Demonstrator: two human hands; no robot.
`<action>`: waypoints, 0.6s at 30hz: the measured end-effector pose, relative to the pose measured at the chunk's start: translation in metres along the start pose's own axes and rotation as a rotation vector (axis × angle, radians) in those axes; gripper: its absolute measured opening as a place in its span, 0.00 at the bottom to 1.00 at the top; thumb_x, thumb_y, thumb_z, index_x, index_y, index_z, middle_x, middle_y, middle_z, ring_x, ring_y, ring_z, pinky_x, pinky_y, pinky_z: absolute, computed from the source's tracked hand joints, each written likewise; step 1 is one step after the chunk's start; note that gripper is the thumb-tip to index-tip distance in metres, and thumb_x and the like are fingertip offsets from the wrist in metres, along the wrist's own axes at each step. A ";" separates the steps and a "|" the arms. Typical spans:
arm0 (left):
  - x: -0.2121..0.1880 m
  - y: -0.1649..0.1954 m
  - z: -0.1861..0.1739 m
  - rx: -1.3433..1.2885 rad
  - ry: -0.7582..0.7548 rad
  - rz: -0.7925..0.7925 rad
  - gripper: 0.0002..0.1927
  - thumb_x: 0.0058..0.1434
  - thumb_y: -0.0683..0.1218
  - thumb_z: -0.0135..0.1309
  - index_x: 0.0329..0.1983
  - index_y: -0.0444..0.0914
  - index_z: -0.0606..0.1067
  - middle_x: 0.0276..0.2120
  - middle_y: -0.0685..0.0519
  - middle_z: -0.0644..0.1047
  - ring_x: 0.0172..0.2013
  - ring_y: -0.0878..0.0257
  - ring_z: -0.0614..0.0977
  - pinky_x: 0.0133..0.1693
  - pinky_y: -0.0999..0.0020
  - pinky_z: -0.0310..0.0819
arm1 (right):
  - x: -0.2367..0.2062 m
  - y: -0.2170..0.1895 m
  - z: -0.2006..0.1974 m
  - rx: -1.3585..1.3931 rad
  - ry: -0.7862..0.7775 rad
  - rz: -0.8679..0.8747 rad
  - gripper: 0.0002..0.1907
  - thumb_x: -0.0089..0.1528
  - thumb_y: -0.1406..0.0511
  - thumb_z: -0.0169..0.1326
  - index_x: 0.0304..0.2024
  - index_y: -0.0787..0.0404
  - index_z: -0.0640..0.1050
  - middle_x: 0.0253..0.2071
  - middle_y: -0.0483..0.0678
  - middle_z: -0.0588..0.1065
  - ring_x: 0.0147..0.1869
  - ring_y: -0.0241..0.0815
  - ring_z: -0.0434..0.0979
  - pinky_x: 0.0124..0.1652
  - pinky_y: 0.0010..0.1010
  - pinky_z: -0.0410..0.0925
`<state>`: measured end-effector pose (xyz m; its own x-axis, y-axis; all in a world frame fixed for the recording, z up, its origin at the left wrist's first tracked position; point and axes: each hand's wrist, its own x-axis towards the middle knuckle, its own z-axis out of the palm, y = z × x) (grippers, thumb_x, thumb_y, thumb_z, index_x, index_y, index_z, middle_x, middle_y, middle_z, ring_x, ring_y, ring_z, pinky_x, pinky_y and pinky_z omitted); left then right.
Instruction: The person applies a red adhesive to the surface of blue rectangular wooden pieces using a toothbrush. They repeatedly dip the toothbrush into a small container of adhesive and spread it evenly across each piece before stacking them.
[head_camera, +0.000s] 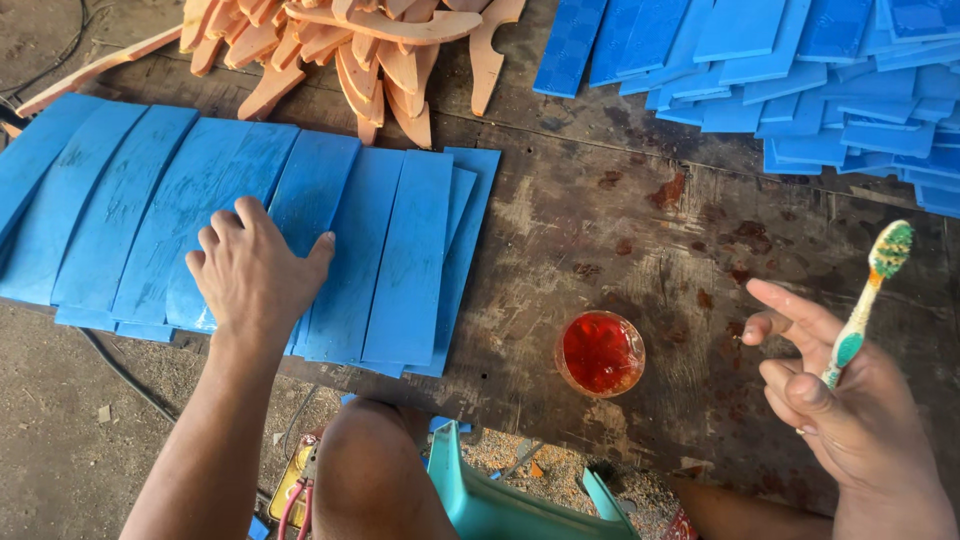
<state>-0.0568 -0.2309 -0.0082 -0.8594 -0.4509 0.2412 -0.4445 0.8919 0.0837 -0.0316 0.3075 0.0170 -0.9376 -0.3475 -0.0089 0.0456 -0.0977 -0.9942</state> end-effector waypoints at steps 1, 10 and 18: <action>0.001 -0.001 0.001 0.010 -0.013 -0.005 0.43 0.53 0.68 0.67 0.53 0.29 0.70 0.48 0.35 0.75 0.51 0.41 0.75 0.51 0.45 0.66 | 0.000 -0.001 -0.001 0.000 -0.002 -0.005 0.47 0.64 0.57 0.62 0.78 0.74 0.58 0.54 0.59 0.66 0.24 0.26 0.59 0.21 0.13 0.57; -0.010 -0.004 0.004 -0.067 0.041 0.032 0.44 0.52 0.67 0.70 0.56 0.31 0.69 0.50 0.34 0.68 0.51 0.41 0.71 0.50 0.46 0.63 | -0.001 0.000 -0.010 -0.044 -0.023 -0.003 0.45 0.65 0.58 0.60 0.77 0.73 0.59 0.54 0.61 0.68 0.22 0.26 0.59 0.20 0.14 0.58; -0.014 -0.005 0.005 -0.146 0.117 0.123 0.35 0.56 0.59 0.69 0.61 0.39 0.73 0.52 0.39 0.70 0.53 0.45 0.72 0.53 0.47 0.64 | -0.003 0.003 -0.013 -0.038 -0.025 -0.011 0.45 0.65 0.58 0.60 0.77 0.73 0.59 0.53 0.61 0.68 0.22 0.26 0.60 0.20 0.14 0.58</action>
<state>-0.0438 -0.2295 -0.0171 -0.8659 -0.3384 0.3683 -0.2891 0.9395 0.1837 -0.0332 0.3204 0.0130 -0.9291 -0.3698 0.0046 0.0214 -0.0660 -0.9976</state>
